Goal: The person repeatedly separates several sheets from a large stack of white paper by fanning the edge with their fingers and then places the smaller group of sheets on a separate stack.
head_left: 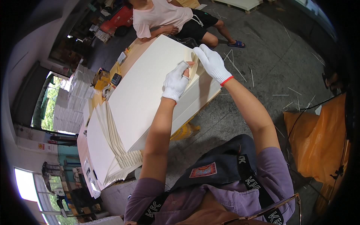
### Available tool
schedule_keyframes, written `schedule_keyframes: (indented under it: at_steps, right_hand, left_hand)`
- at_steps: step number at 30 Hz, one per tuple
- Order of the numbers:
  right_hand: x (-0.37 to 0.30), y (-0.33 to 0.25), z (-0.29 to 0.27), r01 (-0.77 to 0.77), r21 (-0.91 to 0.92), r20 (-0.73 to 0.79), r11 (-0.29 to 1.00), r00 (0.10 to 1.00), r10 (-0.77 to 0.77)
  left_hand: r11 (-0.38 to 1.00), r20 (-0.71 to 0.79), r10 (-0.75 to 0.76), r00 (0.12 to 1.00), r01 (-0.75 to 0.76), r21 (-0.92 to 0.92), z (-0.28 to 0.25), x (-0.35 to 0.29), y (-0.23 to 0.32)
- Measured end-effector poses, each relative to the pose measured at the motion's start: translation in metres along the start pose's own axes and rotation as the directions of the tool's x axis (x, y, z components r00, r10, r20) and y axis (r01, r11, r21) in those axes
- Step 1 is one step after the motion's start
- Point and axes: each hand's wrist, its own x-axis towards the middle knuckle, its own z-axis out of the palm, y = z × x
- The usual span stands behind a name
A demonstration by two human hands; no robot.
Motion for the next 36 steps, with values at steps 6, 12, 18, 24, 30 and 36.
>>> schedule_keyframes:
  at_steps: [6, 12, 18, 24, 30, 36]
  right_hand:
    - [-0.001, 0.006, 0.003, -0.035, -0.003, 0.010, 0.999, 0.999, 0.035]
    - [-0.001, 0.007, -0.001, -0.018, 0.016, 0.014, 1.000, 1.000, 0.018]
    - [-0.003, 0.007, -0.049, -0.166, -0.166, -0.015, 0.972, 0.986, 0.166]
    - [-0.014, 0.012, -0.051, 0.071, -0.437, 0.314, 0.897, 0.946, 0.078]
    - [-0.005, 0.012, -0.053, 0.290, -0.480, 0.345, 0.828, 0.930, -0.126]
    - [0.014, 0.008, -0.046, 0.328, -0.355, 0.315, 0.876, 0.924, -0.218]
  left_hand:
    - [0.990, 0.056, -0.120, 0.991, 0.115, 0.078, -0.005, 0.001, 0.014]
    - [0.996, 0.055, -0.058, 0.997, 0.054, 0.072, 0.000, 0.000, 0.010]
    - [0.950, -0.025, 0.170, 0.985, -0.157, 0.271, 0.005, -0.009, 0.009]
    - [0.960, -0.006, 0.078, 0.997, -0.074, 0.269, 0.004, -0.008, 0.007]
    - [0.939, 0.037, -0.138, 0.990, 0.119, 0.324, 0.004, 0.032, 0.000]
    - [0.951, 0.066, -0.132, 0.989, 0.107, 0.289, 0.005, 0.040, -0.005]
